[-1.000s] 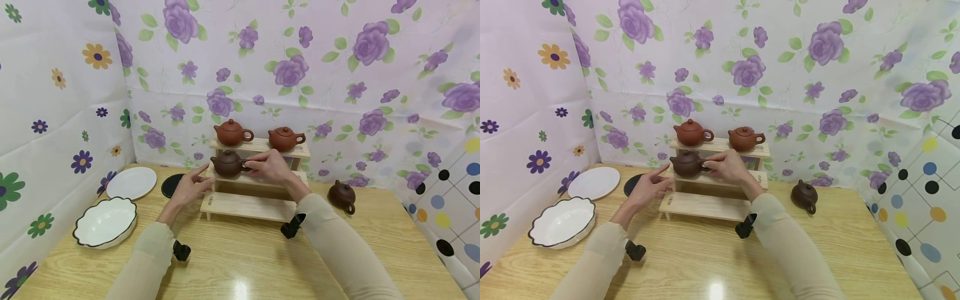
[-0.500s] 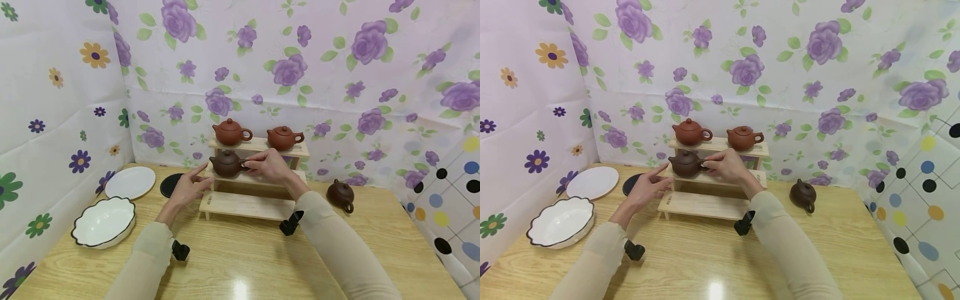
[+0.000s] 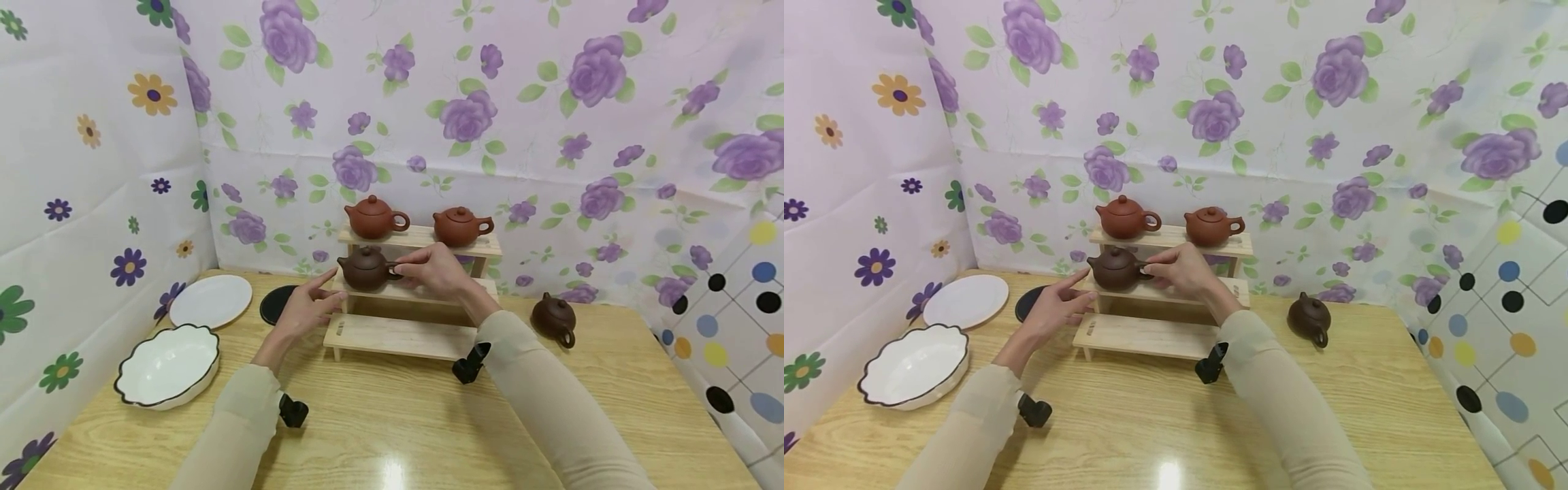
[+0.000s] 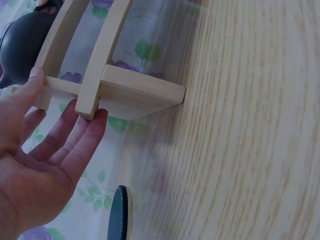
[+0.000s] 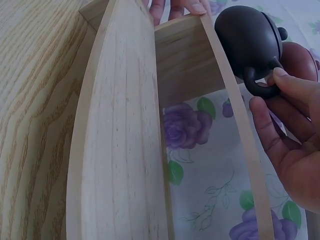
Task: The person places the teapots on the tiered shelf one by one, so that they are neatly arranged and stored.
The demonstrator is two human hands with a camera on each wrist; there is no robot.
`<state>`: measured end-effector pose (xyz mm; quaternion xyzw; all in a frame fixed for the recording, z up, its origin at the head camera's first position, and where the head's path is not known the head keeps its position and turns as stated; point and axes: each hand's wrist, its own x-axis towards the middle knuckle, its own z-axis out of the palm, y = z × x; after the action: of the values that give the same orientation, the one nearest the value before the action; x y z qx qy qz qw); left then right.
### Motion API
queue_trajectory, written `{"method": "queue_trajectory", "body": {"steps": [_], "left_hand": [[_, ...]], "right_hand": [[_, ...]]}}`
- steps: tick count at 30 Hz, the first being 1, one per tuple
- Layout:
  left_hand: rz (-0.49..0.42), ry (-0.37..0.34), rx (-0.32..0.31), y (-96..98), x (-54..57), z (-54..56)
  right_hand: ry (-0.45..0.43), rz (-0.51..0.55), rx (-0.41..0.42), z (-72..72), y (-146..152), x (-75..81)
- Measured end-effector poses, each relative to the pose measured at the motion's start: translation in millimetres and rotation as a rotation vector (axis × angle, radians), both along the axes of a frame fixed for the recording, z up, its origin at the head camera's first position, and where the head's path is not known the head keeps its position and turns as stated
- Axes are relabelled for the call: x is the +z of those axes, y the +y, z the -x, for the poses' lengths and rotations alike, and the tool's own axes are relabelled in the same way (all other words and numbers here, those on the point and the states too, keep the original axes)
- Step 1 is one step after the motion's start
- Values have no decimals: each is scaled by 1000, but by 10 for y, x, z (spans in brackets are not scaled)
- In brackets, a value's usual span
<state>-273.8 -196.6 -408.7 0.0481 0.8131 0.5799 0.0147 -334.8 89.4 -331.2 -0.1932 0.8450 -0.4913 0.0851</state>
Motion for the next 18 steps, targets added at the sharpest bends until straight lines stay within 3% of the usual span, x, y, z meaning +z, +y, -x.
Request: {"method": "queue_trajectory", "body": {"steps": [11,18], "left_hand": [[4,10,-4,23,-17,18],[8,4,-2,10,-3,4]], "right_hand": [[-39,-15,-11,-38,73,55],[29,16,-16,-81,310,190]]}}
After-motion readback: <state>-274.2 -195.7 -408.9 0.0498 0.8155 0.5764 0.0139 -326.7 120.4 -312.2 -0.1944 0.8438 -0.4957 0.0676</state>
